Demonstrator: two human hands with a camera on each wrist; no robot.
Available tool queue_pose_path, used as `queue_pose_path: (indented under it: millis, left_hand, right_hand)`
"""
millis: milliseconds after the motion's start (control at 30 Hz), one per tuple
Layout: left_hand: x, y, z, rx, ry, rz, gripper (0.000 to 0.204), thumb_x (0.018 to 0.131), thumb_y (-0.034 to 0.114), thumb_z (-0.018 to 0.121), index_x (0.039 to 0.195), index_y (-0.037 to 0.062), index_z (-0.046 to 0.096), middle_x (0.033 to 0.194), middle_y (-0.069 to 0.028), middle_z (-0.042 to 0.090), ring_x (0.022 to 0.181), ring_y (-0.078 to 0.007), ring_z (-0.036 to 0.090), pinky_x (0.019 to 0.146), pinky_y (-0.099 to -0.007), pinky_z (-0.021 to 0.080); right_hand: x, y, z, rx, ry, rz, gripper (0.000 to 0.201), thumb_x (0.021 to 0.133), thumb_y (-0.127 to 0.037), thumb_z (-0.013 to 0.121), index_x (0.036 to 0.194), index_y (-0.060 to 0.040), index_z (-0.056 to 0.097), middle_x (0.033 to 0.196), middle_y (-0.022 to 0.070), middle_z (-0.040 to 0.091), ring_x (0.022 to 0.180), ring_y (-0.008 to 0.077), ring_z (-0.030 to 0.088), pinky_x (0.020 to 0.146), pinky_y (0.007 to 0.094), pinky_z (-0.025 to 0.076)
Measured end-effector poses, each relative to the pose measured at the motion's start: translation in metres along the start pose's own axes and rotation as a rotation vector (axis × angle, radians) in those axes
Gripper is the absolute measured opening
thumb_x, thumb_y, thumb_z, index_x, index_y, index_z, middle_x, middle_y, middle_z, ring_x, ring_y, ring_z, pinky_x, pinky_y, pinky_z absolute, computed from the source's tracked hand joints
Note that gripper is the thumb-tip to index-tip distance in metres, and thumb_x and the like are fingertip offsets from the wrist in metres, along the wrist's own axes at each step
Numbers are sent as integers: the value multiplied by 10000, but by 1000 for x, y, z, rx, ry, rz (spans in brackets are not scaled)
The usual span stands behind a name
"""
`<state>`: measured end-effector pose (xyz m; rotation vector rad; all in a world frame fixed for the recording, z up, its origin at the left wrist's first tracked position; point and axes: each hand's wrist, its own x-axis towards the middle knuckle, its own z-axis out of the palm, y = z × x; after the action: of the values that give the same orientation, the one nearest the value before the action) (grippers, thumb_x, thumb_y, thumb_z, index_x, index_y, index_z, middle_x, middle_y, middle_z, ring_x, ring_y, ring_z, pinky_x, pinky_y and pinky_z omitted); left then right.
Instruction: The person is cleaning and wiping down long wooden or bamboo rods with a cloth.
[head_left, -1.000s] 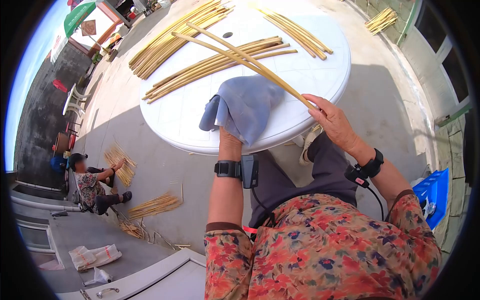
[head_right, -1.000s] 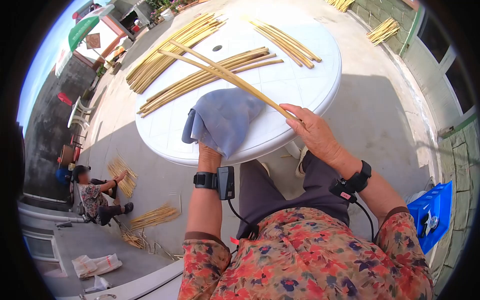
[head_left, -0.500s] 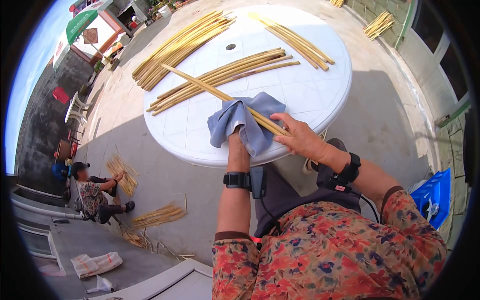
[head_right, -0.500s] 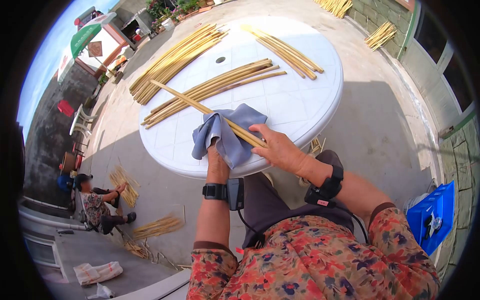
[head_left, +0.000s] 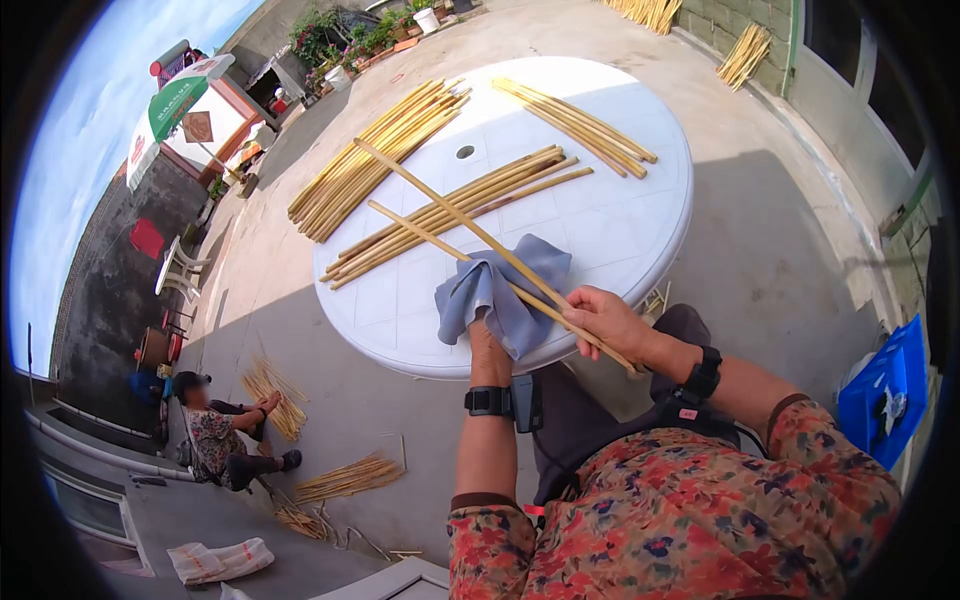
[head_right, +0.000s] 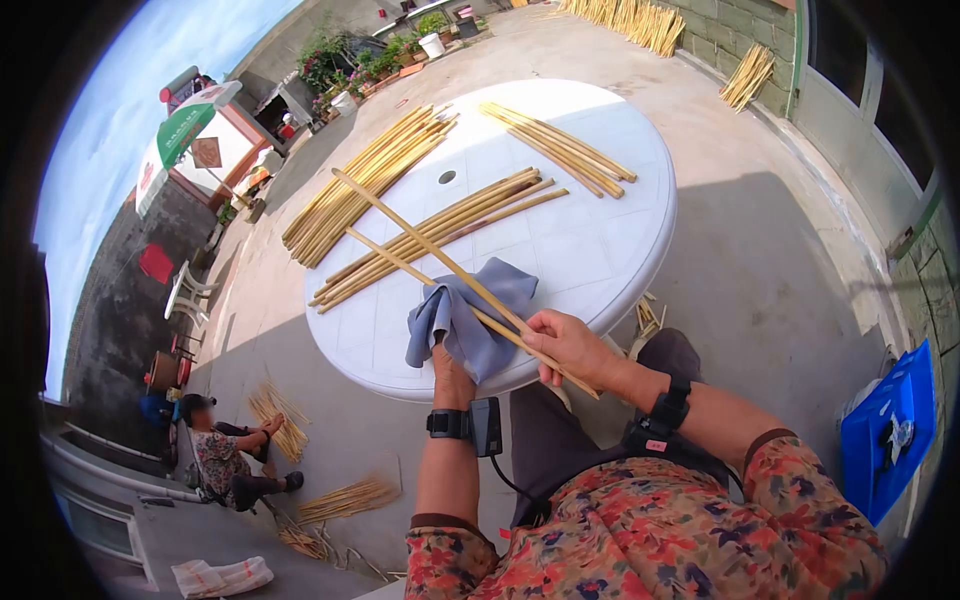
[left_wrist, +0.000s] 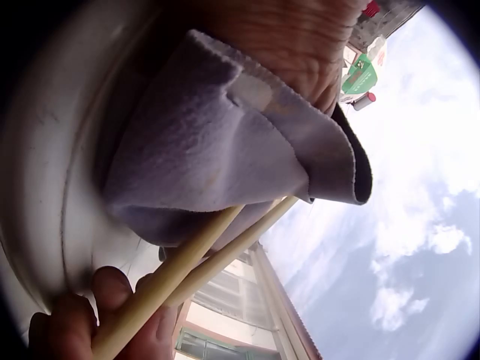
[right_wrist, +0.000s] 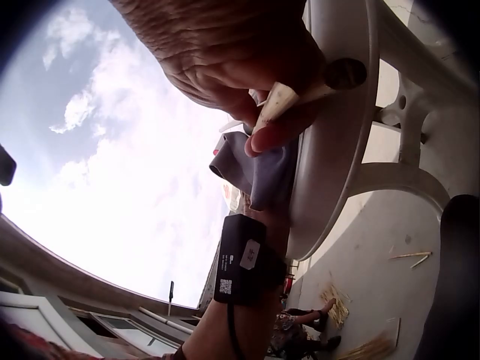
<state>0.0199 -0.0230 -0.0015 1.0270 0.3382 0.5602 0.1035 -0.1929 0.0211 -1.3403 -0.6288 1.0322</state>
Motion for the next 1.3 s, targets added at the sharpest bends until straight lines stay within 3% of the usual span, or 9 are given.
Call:
queue_pose_path:
  millis: [167,233,333,433,633,833,1033,1167,1300]
  left_hand:
    - [-4,9,17,-175,72,-93,417,873,349,502,1147,43,432,1079,-69,511,941,-178,526,803,-296,470]
    - [-6,8,28,-190,125,-154,411,903,380,408,1164,64,427,1114,-80,499,995,-201,511,855,-305,438]
    - [7,2,34,-150,147,-143,343,915,349,383,1102,71,452,1063,-92,521,922,-208,543,793,-309,472]
    - [16,-1,38,-225,139,-71,296,911,316,405,1006,41,461,940,-106,529,804,-217,571,657,-326,516]
    - [25,17,29,-112,164,-116,490,925,383,167,1146,-5,367,1063,-198,504,891,-332,566,773,-417,506]
    - [24,8,24,-305,9,-103,447,926,374,237,1167,33,397,1095,-145,511,951,-297,549,819,-389,485]
    - [31,43,-31,165,325,108,419,900,377,399,1134,33,447,1061,-83,537,937,-222,538,809,-315,472]
    - [27,41,-78,211,266,124,416,893,350,423,1132,10,448,1089,-86,525,969,-217,520,834,-311,457]
    - [24,36,-127,9,227,128,283,871,216,490,1070,15,492,993,-86,552,867,-207,551,761,-295,491]
  right_hand:
    - [-1,7,5,-136,113,-96,225,882,-204,478,982,-3,453,673,49,515,561,114,567,478,269,456]
    - [0,14,9,-505,167,-222,232,881,-216,462,978,-7,433,708,124,544,633,254,588,580,376,449]
    - [-7,13,10,-706,199,-339,246,887,-239,439,963,-7,413,756,204,550,714,389,549,629,443,426]
    - [-20,8,0,-776,188,-241,242,892,-250,433,951,-18,402,776,244,543,734,437,515,623,456,419]
    - [-93,27,-44,-829,138,-146,212,889,-239,447,959,-42,414,737,206,540,699,402,533,602,441,418]
    - [-171,49,-78,-824,211,-29,230,886,-263,453,975,-51,442,723,164,529,660,357,536,579,388,419]
    - [-255,90,-136,-896,319,72,260,877,-291,461,988,-59,492,722,119,501,643,260,518,613,324,421]
    - [-247,76,-117,-831,386,244,259,858,-284,507,983,-57,504,715,89,509,637,211,509,622,304,419]
    - [-223,78,-109,-830,382,187,245,832,-237,563,987,-55,512,725,77,531,654,175,522,618,284,418]
